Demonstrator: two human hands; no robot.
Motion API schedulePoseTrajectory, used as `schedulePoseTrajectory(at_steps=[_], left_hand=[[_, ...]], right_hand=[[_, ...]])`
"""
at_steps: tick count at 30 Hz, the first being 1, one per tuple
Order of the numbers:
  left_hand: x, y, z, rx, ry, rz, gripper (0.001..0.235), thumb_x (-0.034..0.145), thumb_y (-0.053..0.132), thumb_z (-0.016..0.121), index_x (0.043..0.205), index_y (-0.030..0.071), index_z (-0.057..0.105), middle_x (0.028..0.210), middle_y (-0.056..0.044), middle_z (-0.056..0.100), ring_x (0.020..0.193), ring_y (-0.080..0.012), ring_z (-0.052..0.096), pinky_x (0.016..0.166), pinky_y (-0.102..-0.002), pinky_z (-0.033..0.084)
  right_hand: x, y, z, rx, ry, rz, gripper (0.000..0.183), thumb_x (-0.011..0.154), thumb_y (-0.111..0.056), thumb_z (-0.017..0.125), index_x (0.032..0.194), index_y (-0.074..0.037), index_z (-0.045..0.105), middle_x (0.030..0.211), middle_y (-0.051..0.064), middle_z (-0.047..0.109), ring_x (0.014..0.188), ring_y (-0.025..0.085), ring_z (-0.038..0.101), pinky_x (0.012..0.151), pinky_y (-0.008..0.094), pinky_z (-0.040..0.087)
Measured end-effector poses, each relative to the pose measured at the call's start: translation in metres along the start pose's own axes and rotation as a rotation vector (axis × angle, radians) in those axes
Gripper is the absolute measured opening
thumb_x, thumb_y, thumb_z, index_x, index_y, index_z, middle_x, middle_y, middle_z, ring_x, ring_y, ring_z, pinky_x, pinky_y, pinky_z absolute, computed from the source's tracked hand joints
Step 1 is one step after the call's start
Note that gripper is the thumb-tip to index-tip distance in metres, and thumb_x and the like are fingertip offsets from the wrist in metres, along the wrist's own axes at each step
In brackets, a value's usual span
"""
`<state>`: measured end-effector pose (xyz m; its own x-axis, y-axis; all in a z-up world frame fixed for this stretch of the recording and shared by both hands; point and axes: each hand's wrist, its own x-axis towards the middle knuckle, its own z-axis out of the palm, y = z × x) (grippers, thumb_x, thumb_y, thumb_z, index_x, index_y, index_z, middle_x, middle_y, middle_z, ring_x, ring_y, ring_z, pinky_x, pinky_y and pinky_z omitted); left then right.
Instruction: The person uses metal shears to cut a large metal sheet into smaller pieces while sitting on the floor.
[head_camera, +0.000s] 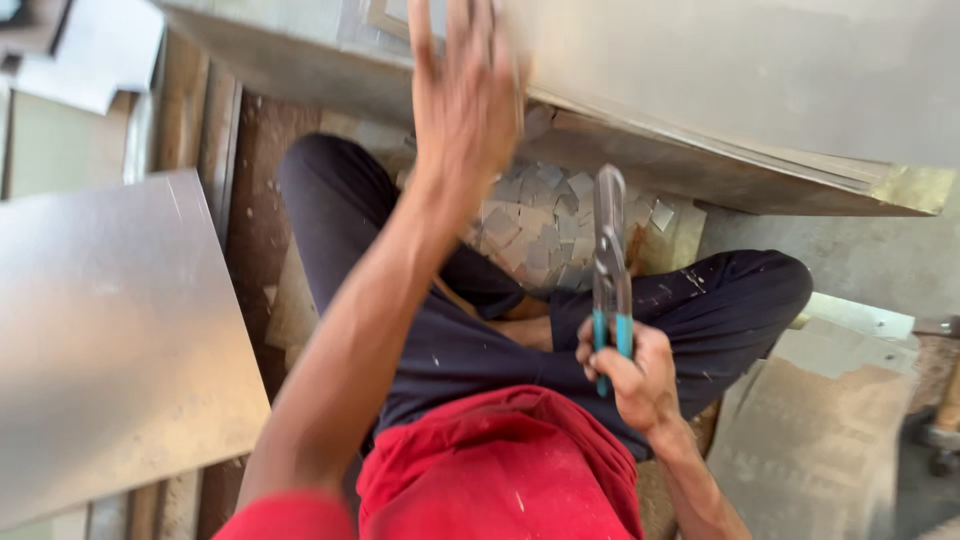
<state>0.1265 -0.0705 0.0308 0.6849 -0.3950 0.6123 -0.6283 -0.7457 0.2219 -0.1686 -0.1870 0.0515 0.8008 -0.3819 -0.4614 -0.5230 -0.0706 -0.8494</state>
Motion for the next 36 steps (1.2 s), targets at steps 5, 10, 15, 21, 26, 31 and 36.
schedulePoseTrajectory(at_steps=[5, 10, 15, 21, 26, 31, 36], left_hand=[[-0.073, 0.031, -0.06, -0.425, -0.066, -0.302, 0.04, 0.086, 0.028, 0.082, 0.113, -0.001, 0.072, 0.122, -0.012, 0.069, 0.118, -0.0265, 0.059, 0.108, -0.045, 0.037], [-0.096, 0.051, -0.061, -1.381, -0.326, -0.984, 0.02, 0.095, 0.011, 0.077, 0.107, -0.005, 0.075, 0.089, -0.01, 0.078, 0.077, -0.0129, 0.074, 0.07, -0.027, 0.061], [-0.116, 0.052, -0.071, -1.628, -0.268, -1.057, 0.032, 0.094, 0.007, 0.074, 0.122, -0.006, 0.067, 0.095, -0.009, 0.077, 0.082, -0.0105, 0.072, 0.074, -0.025, 0.062], [-0.123, 0.054, -0.066, -1.619, -0.304, -1.093, 0.019, 0.1, 0.005, 0.069, 0.114, -0.007, 0.068, 0.098, -0.011, 0.076, 0.089, -0.015, 0.076, 0.083, -0.028, 0.064], [-0.125, 0.053, -0.064, -1.633, -0.316, -1.147, 0.015, 0.1, 0.002, 0.069, 0.111, -0.008, 0.068, 0.097, -0.013, 0.077, 0.091, -0.0171, 0.076, 0.085, -0.029, 0.064], [-0.127, 0.053, -0.067, -1.664, -0.319, -1.19, 0.014, 0.1, 0.001, 0.069, 0.111, -0.008, 0.067, 0.1, -0.013, 0.077, 0.093, -0.0175, 0.076, 0.086, -0.03, 0.065], [-0.127, 0.052, -0.066, -1.621, -0.334, -1.175, 0.014, 0.101, -0.001, 0.07, 0.111, -0.009, 0.068, 0.099, -0.015, 0.077, 0.092, -0.0176, 0.075, 0.085, -0.029, 0.063]], right_hand=[[-0.015, 0.02, -0.01, -0.291, 0.044, -0.219, 0.014, 0.073, -0.001, 0.055, 0.082, -0.001, 0.066, 0.062, 0.006, 0.06, 0.054, 0.011, 0.054, 0.053, 0.028, 0.045], [-0.024, 0.02, -0.007, -0.374, -0.143, 0.01, 0.014, 0.075, -0.006, 0.053, 0.084, -0.001, 0.063, 0.066, 0.006, 0.062, 0.061, 0.014, 0.058, 0.06, 0.031, 0.05], [-0.032, 0.0, -0.014, -0.199, -0.389, 0.287, 0.049, 0.067, -0.011, 0.05, 0.115, -0.002, 0.06, 0.099, 0.008, 0.064, 0.086, 0.018, 0.057, 0.077, 0.033, 0.052], [-0.008, -0.001, -0.007, 0.029, -0.46, 0.322, 0.064, 0.065, -0.012, 0.048, 0.127, 0.002, 0.054, 0.115, 0.013, 0.061, 0.103, 0.023, 0.06, 0.085, 0.036, 0.055], [0.007, -0.016, 0.002, -0.096, -0.475, 0.303, 0.068, 0.063, -0.01, 0.047, 0.131, 0.003, 0.053, 0.114, 0.013, 0.062, 0.105, 0.022, 0.061, 0.089, 0.035, 0.054], [0.012, -0.037, -0.001, -0.168, -0.471, 0.312, 0.067, 0.065, -0.009, 0.049, 0.131, 0.002, 0.051, 0.111, 0.012, 0.063, 0.1, 0.02, 0.062, 0.086, 0.033, 0.055], [0.016, -0.045, -0.001, -0.234, -0.445, 0.431, 0.055, 0.065, -0.01, 0.05, 0.118, -0.002, 0.057, 0.091, 0.009, 0.062, 0.069, 0.018, 0.054, 0.065, 0.032, 0.05]])
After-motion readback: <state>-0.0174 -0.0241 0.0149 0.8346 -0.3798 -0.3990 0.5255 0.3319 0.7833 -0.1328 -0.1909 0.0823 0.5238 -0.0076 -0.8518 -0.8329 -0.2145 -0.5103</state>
